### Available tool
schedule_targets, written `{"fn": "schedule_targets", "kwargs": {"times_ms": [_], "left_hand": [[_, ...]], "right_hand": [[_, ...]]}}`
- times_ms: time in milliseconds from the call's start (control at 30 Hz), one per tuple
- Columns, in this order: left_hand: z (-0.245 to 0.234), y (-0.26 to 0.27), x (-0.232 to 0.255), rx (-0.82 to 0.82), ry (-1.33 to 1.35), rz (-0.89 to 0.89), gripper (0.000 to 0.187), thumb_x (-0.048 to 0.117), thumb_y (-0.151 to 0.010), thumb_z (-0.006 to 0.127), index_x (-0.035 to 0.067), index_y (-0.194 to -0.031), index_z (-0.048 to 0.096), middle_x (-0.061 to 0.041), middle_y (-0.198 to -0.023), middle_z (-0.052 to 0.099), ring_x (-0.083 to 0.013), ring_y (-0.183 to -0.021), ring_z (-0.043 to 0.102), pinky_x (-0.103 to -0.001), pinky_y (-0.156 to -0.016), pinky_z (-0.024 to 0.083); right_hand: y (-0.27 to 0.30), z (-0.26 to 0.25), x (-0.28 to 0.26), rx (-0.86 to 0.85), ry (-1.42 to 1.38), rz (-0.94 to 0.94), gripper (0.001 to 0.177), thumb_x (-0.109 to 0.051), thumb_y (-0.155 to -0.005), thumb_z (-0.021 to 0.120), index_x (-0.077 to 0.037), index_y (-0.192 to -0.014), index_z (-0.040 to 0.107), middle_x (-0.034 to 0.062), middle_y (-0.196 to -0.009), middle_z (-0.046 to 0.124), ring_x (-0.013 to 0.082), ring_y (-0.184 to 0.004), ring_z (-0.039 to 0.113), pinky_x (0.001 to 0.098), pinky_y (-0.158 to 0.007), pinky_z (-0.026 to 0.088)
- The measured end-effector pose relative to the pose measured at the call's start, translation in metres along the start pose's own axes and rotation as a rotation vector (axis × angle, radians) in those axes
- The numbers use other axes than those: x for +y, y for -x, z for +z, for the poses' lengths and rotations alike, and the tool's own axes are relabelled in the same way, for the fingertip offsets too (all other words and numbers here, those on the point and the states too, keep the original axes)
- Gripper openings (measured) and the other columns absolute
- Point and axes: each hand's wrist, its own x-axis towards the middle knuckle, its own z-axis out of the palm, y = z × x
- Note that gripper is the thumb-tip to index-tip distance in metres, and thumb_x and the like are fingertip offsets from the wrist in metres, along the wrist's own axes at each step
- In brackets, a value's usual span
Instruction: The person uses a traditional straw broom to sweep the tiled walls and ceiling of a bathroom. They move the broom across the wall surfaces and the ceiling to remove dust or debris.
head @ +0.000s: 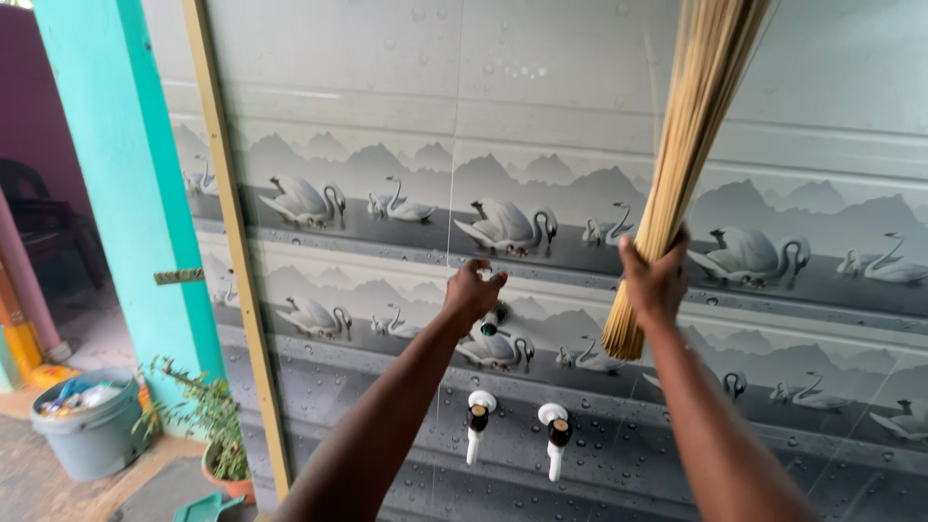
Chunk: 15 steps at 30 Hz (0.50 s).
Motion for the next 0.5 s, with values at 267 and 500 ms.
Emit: {"fn": "schedule_targets", "kwargs": {"times_ms": [267, 500], "left_hand": [[-0.070, -0.040, 0.116, 0.016, -0.046, 0.210, 0.069, 0.042, -0.089, 0.072, 0.011, -0.146, 0.049, -0.021, -0.129, 0.066, -0.0334, -0.122, 0.065, -0.043, -0.100, 0.053], [-0.112, -0.049, 0.182, 0.051, -0.054, 0.347, 0.071, 0.039, -0.090, 0.072, 0.010, -0.148, 0.043, -0.022, -0.137, 0.060, -0.0352, -0.131, 0.057, -0.044, -0.108, 0.047]], "right_hand": [[-0.166, -0.013, -0.091, -0.313, -0.356, 0.560, 0.075, -0.023, -0.087, 0.077, -0.004, -0.149, 0.039, 0.0176, -0.114, 0.067, 0.0288, -0.085, 0.071, 0.0459, -0.070, 0.067], [-0.138, -0.006, -0.101, -0.394, 0.038, 0.139, 0.077, -0.023, -0.088, 0.080, -0.008, -0.150, 0.037, 0.0207, -0.116, 0.066, 0.0282, -0.084, 0.072, 0.0450, -0.074, 0.063]]}}
